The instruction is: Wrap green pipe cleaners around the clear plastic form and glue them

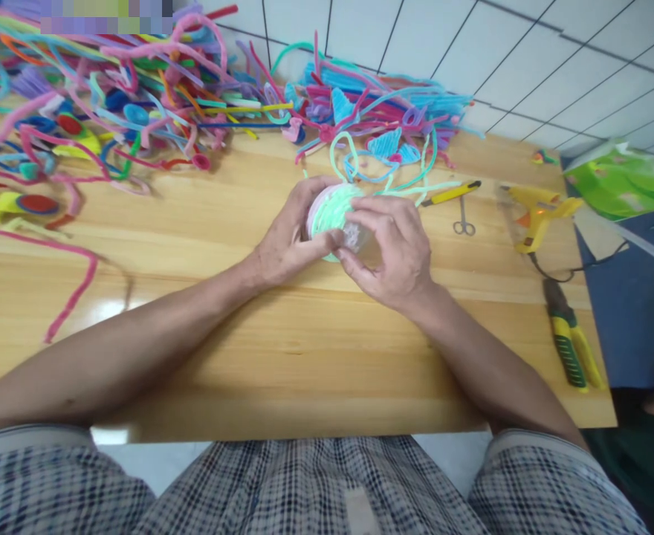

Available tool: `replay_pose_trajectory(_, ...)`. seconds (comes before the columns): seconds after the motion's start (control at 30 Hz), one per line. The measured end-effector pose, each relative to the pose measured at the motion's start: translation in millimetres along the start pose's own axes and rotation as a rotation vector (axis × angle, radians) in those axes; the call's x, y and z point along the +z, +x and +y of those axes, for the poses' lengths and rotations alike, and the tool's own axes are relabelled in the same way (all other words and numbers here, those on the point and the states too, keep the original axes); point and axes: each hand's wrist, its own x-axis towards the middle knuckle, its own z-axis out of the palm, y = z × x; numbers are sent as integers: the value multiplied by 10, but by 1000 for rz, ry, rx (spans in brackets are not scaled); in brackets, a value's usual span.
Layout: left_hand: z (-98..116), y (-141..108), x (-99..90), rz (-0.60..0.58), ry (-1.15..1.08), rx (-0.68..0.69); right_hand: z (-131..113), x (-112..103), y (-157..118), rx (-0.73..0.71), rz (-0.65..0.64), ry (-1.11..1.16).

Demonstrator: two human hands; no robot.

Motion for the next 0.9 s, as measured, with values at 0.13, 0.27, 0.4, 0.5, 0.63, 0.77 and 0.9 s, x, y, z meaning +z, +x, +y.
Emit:
replay_pose_trajectory(0.13,-27,-15,-39,-2,12,38,87,123,-57,-112,107,48)
replay_pose_trajectory(0.27,-68,-23,-74,12,54,62,147,214,-79,-150,174,93)
replay_pose_trajectory(0.4,-48,-27,-91,-5,63,69,136,233,-75,-113,170,120)
replay_pose_trajectory(0.5,-26,-26,-93,-16,39,71,105,215,-56,-101,151,120)
replay_pose_trajectory(0.63,-27,-15,-101,-35,45,90,48,161,-8,-145,215,70)
replay_pose_trajectory(0.77,-45,-2,-103,-59,50,92,19,129,15,-173,258,56)
replay_pose_trajectory(0.9,-87,-2,-91,-58,77,118,52,151,-10,-128,197,92)
